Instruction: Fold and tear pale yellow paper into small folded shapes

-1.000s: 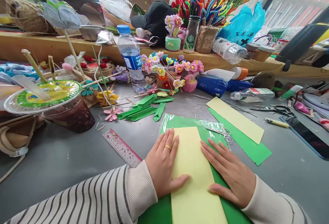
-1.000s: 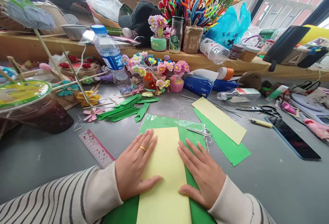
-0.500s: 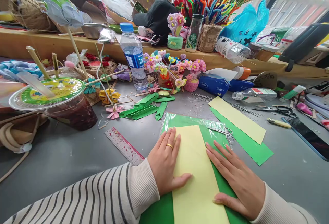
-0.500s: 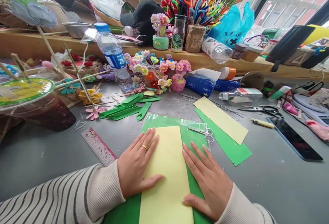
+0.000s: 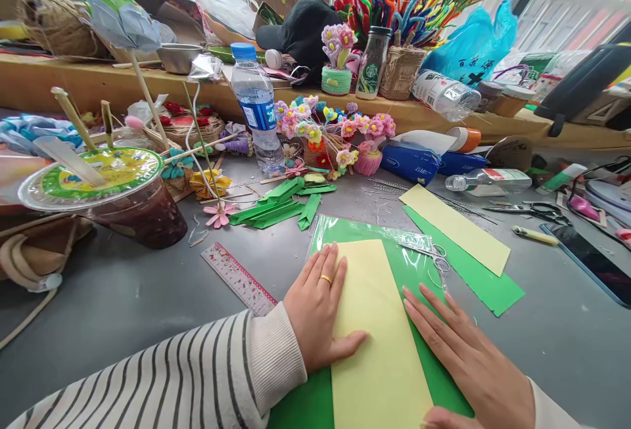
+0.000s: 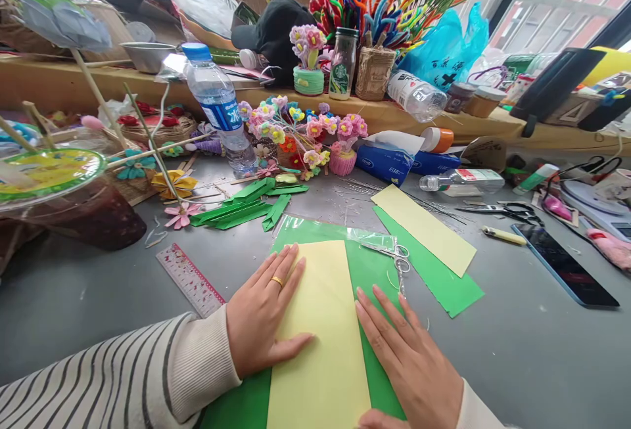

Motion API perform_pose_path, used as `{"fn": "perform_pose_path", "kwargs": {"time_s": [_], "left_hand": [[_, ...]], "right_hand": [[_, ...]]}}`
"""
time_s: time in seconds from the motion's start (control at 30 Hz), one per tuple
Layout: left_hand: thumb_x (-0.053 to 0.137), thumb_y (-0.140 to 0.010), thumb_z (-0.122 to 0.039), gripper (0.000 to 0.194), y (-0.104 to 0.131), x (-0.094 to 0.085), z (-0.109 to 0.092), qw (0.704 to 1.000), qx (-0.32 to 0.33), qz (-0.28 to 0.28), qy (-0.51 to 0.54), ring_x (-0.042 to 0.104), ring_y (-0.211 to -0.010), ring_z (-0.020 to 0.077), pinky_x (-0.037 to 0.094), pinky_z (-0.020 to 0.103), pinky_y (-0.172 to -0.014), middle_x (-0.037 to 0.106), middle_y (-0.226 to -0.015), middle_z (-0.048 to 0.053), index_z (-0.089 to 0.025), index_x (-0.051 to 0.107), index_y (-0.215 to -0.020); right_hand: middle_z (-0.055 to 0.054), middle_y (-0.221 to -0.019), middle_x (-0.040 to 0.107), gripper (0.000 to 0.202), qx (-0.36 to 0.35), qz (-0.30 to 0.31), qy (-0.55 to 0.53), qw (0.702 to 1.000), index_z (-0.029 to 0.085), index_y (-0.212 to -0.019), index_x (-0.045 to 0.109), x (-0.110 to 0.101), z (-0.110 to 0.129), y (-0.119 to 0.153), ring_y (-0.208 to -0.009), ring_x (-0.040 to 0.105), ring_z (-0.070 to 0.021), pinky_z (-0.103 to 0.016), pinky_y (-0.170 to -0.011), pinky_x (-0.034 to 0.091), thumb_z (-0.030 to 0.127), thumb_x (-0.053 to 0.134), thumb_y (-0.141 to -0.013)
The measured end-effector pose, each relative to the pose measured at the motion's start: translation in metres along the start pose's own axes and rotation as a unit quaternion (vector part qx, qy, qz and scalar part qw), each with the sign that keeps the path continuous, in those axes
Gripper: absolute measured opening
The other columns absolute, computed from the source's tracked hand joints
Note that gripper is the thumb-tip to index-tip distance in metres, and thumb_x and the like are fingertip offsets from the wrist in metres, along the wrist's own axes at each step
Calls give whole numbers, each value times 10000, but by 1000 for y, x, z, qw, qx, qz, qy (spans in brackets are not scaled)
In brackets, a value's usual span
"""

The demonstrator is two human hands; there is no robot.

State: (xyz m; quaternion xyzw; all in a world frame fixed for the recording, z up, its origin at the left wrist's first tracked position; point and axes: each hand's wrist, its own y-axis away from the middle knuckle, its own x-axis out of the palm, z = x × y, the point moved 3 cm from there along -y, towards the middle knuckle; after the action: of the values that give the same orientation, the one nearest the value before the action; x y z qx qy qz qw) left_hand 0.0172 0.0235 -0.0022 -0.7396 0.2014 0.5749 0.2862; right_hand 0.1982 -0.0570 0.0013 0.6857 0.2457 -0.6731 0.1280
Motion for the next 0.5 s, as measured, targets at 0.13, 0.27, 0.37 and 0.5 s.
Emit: {"fn": "perform_pose_path", "kwargs": {"time_s": [0.13, 0.27, 0.37, 0.5], "left_hand": [[378, -625, -604, 815, 1, 0, 1, 1000, 11, -9, -1, 147, -1215, 299, 176, 418, -978, 255, -1297, 207, -20, 354, -1193], [401, -625, -589, 828, 1, -1, 1, 999, 32, -16, 0, 145, -1214, 307, 182, 436, -974, 244, -1296, 222, -3, 323, -1204], [400, -644, -572, 824, 0, -2, 2, 999, 40, -29, 8, 143, -1216, 301, 185, 431, -978, 235, -1305, 208, -2, 272, -1226], [397, -661, -558, 823, 0, -3, 3, 998, 40, -39, 22, 135, -1219, 293, 192, 427, -979, 222, -1316, 190, -13, 212, -1250]], "right_hand": [[-100, -1297, 308, 950, -28, -33, -8, 999, 58, -1288, 188, 1, 1, 6, -1188, 236, -297, -412, -1003, 107, 718, 257, -608], [-113, -1242, 394, 801, 71, -65, -133, 986, 122, -1269, 238, 0, -3, 6, -1141, 332, -291, -418, -910, 337, 652, 295, -671], [-88, -1106, 520, 441, 194, -93, -288, 933, 217, -1145, 402, -1, -10, -6, -944, 531, -238, -336, -735, 497, 428, 417, -758], [-144, -1055, 521, 418, 304, -83, -501, 806, 161, -1072, 406, 7, -20, -33, -787, 574, -197, -308, -605, 530, 370, 493, -720]]}}
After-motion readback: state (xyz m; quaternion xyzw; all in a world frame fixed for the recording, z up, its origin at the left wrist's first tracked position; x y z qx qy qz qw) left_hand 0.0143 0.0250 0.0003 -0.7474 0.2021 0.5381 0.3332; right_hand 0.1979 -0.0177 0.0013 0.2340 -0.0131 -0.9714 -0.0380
